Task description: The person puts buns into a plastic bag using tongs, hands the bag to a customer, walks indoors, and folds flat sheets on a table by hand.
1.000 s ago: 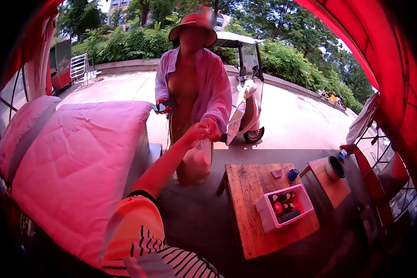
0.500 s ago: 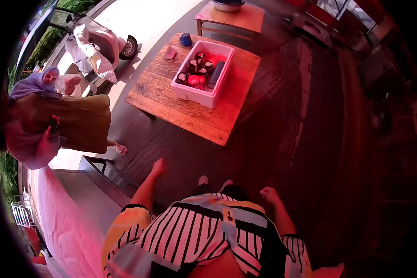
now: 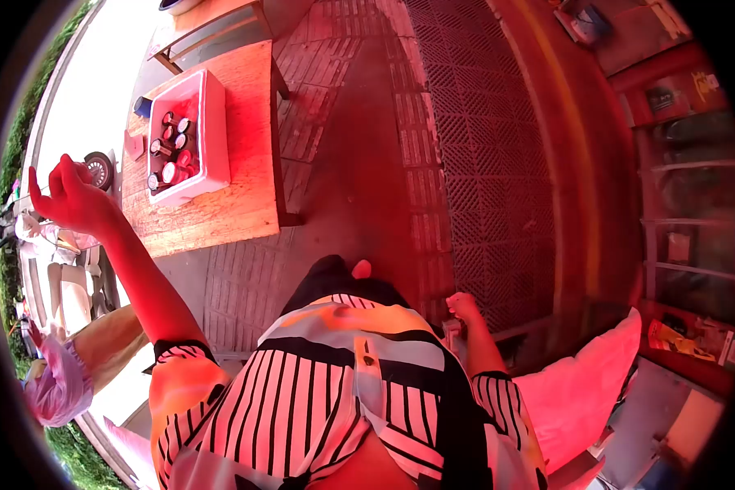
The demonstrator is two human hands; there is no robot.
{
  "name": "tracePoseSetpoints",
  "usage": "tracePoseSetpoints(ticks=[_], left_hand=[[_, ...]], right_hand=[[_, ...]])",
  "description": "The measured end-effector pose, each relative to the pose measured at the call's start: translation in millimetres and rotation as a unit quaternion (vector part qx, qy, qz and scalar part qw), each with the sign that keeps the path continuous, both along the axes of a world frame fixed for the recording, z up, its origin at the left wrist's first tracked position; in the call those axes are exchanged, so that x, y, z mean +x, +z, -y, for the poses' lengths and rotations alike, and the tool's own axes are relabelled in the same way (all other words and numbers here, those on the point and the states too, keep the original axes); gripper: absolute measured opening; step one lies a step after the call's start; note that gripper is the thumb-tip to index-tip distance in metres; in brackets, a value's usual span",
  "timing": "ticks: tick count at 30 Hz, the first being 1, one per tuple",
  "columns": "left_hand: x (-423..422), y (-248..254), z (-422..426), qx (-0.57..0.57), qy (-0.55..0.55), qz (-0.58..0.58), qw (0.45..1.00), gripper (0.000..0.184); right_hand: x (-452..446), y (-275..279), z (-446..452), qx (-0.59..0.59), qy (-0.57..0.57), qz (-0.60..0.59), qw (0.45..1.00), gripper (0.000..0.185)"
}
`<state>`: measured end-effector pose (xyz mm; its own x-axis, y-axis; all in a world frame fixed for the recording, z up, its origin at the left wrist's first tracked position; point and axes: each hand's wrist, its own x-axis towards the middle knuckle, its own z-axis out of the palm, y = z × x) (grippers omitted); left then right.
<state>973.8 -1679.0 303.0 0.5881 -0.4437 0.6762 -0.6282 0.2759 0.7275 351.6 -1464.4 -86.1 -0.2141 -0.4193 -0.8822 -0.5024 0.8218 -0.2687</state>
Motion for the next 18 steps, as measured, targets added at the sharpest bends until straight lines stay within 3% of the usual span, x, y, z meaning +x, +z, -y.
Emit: tracePoseSetpoints(ticks=[1,3,4,5,7,10,11,12,13,14,16,18], left_hand=[[-23,18,6,-0.089,0.032,0.036,0.995,0.047],[-59,-32,40,0.062,-0.120,0.008,0.991,0.045],[-84,-86,58,0.185,-0.186,-0.006,0.965,0.045],[-111,-144,80,0.337,-0.264,-0.016,0.904,0.044],[-163,-251,84,0.624,-0.395,0.022,0.674,0.044],[-183,-383,66,0.644,-0.479,0.398,0.445,0.038],[-195,-388,65,0.677,-0.516,0.242,0.465,0.040],[-217,-371,69,0.710,-0.471,0.213,0.479,0.043],[-229,-373,78,0.732,-0.458,0.203,0.461,0.042],[-233,-398,84,0.713,-0.459,0.214,0.484,0.045],[-257,-402,118,0.699,-0.470,0.273,0.464,0.044],[-283,-419,160,0.683,-0.450,0.332,0.470,0.037]], right_hand=[[-5,-2,13,-0.035,0.004,0.021,0.999,0.016],[-18,-24,36,-0.117,0.005,0.059,0.991,0.016],[-19,-20,53,-0.120,-0.016,0.077,0.990,0.016],[-18,-11,72,-0.122,-0.037,0.096,0.987,0.016],[-16,3,95,-0.138,-0.055,0.107,0.983,0.015],[-40,10,111,-0.127,-0.096,0.139,0.977,0.017],[-54,16,114,-0.115,-0.070,0.121,0.983,0.018],[-67,27,114,-0.098,-0.117,0.117,0.981,0.017],[-86,17,107,-0.107,-0.137,0.119,0.978,0.014],[-104,17,100,-0.112,-0.215,0.122,0.962,0.010],[-145,1,86,-0.080,-0.219,0.081,0.969,0.007],[-215,-61,59,0.031,-0.374,0.302,0.876,0.016]])
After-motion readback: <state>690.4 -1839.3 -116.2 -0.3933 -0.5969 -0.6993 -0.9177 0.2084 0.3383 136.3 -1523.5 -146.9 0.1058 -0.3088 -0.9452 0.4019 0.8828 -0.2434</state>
